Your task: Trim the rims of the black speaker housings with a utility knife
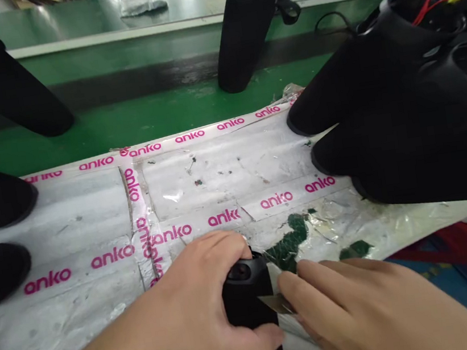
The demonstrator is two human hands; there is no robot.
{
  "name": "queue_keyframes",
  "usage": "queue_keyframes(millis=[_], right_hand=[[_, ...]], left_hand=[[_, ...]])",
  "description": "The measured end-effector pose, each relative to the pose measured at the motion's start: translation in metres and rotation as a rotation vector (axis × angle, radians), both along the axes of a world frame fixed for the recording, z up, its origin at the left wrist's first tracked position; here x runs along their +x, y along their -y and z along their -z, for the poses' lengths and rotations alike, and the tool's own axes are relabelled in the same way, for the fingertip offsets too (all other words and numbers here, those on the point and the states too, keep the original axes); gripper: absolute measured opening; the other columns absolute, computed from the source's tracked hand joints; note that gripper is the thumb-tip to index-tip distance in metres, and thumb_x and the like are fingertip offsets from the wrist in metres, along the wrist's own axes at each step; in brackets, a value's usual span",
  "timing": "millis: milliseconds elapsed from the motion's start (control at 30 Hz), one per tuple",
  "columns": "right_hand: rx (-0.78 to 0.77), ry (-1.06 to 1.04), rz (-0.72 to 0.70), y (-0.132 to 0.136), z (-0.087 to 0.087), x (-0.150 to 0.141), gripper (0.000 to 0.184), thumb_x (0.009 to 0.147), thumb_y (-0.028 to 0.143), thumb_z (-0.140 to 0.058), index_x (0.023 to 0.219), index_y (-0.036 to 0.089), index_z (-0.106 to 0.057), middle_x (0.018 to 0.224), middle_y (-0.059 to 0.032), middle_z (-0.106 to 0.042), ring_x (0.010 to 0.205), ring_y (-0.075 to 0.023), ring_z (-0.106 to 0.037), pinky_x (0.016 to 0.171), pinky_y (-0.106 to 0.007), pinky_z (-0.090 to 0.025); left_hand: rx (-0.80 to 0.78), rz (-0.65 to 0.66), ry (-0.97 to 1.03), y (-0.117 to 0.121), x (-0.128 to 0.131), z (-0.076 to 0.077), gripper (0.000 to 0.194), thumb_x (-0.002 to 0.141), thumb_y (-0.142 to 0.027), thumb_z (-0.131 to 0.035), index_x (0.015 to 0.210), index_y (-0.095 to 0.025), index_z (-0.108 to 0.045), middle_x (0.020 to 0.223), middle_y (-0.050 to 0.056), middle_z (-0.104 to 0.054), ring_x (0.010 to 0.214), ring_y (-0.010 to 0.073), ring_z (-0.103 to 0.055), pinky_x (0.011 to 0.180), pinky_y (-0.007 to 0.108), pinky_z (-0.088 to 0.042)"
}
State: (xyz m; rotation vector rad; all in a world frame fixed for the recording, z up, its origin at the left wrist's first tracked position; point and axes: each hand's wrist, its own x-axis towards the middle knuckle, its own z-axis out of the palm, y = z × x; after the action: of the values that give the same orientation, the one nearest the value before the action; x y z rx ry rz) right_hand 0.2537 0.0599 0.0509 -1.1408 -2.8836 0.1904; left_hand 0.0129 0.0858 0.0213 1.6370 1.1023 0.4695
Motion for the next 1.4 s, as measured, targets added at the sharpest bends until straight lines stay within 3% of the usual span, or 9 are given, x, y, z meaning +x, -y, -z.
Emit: queue_keyframes(millis=[100, 400, 567, 933, 1100, 1267, 1400], right_hand=[[0.039, -0.024, 0.036, 0.000, 0.005, -0.017, 0.043, 0.068, 0.008, -0.053, 0.106, 0.028, -0.049, 0.076, 0.0083, -0.060, 0.051, -0.0152, -0.053, 0.049, -0.037, -0.034], [0.018, -0.001, -0.021, -0.005, 0.006, -0.016, 0.041, 0.065, 0.008, -0.050, 0.100, 0.028, -0.046, 0.075, 0.0078, -0.060, 0.050, -0.0160, -0.052, 0.050, -0.038, -0.033], [0.032, -0.076, 0.020, -0.006, 0.004, -0.020, 0.039, 0.060, 0.012, -0.051, 0.096, 0.028, -0.049, 0.067, 0.0076, -0.058, 0.041, -0.0152, -0.047, 0.044, -0.038, -0.026], [-0.014, -0.004, 0.075, -0.006, -0.006, -0.027, 0.031, 0.068, 0.012, -0.053, 0.093, 0.029, -0.055, 0.061, 0.0069, -0.057, 0.037, -0.0150, -0.047, 0.040, -0.034, -0.023], [-0.053, 0.040, 0.024, -0.011, -0.010, -0.030, 0.029, 0.066, 0.009, -0.054, 0.089, 0.028, -0.054, 0.060, 0.0055, -0.057, 0.036, -0.0165, -0.045, 0.041, -0.036, -0.019], [-0.125, 0.138, -0.032, -0.024, -0.018, -0.040, 0.029, 0.061, 0.013, -0.064, 0.078, 0.030, -0.048, 0.054, 0.0067, -0.054, 0.034, -0.0186, -0.044, 0.043, -0.039, -0.008], [-0.093, 0.101, -0.088, -0.017, -0.024, -0.034, 0.032, 0.061, 0.008, -0.065, 0.077, 0.030, -0.048, 0.056, 0.0069, -0.055, 0.036, -0.0182, -0.043, 0.043, -0.040, -0.010]], left_hand=[[-0.025, -0.004, 0.013, 0.001, 0.000, 0.000, 0.044, 0.053, -0.020, -0.077, 0.081, -0.026, -0.044, 0.082, -0.004, -0.053, 0.079, 0.0214, -0.054, 0.083, 0.039, -0.050], [-0.002, -0.016, 0.046, 0.001, 0.001, 0.003, 0.046, 0.052, -0.018, -0.077, 0.077, -0.026, -0.039, 0.079, -0.005, -0.051, 0.075, 0.0191, -0.053, 0.072, 0.035, -0.045], [0.026, -0.013, 0.041, 0.001, 0.002, 0.003, 0.045, 0.054, -0.021, -0.077, 0.075, -0.026, -0.038, 0.076, -0.005, -0.050, 0.071, 0.0180, -0.052, 0.067, 0.034, -0.043], [0.145, -0.035, -0.004, 0.006, 0.009, -0.002, 0.040, 0.059, -0.017, -0.069, 0.075, -0.026, -0.033, 0.074, -0.007, -0.045, 0.068, 0.0148, -0.051, 0.068, 0.030, -0.044], [0.122, -0.018, -0.001, 0.002, 0.010, -0.007, 0.036, 0.059, -0.016, -0.066, 0.073, -0.026, -0.034, 0.072, -0.007, -0.044, 0.067, 0.0153, -0.048, 0.069, 0.031, -0.043], [0.078, 0.029, -0.027, 0.001, 0.008, -0.006, 0.039, 0.060, -0.017, -0.072, 0.072, -0.026, -0.036, 0.073, -0.007, -0.046, 0.068, 0.0157, -0.048, 0.071, 0.032, -0.042], [0.066, 0.014, -0.005, 0.002, 0.009, -0.001, 0.039, 0.062, -0.020, -0.078, 0.074, -0.024, -0.041, 0.074, -0.006, -0.050, 0.070, 0.0159, -0.053, 0.066, 0.029, -0.041]])
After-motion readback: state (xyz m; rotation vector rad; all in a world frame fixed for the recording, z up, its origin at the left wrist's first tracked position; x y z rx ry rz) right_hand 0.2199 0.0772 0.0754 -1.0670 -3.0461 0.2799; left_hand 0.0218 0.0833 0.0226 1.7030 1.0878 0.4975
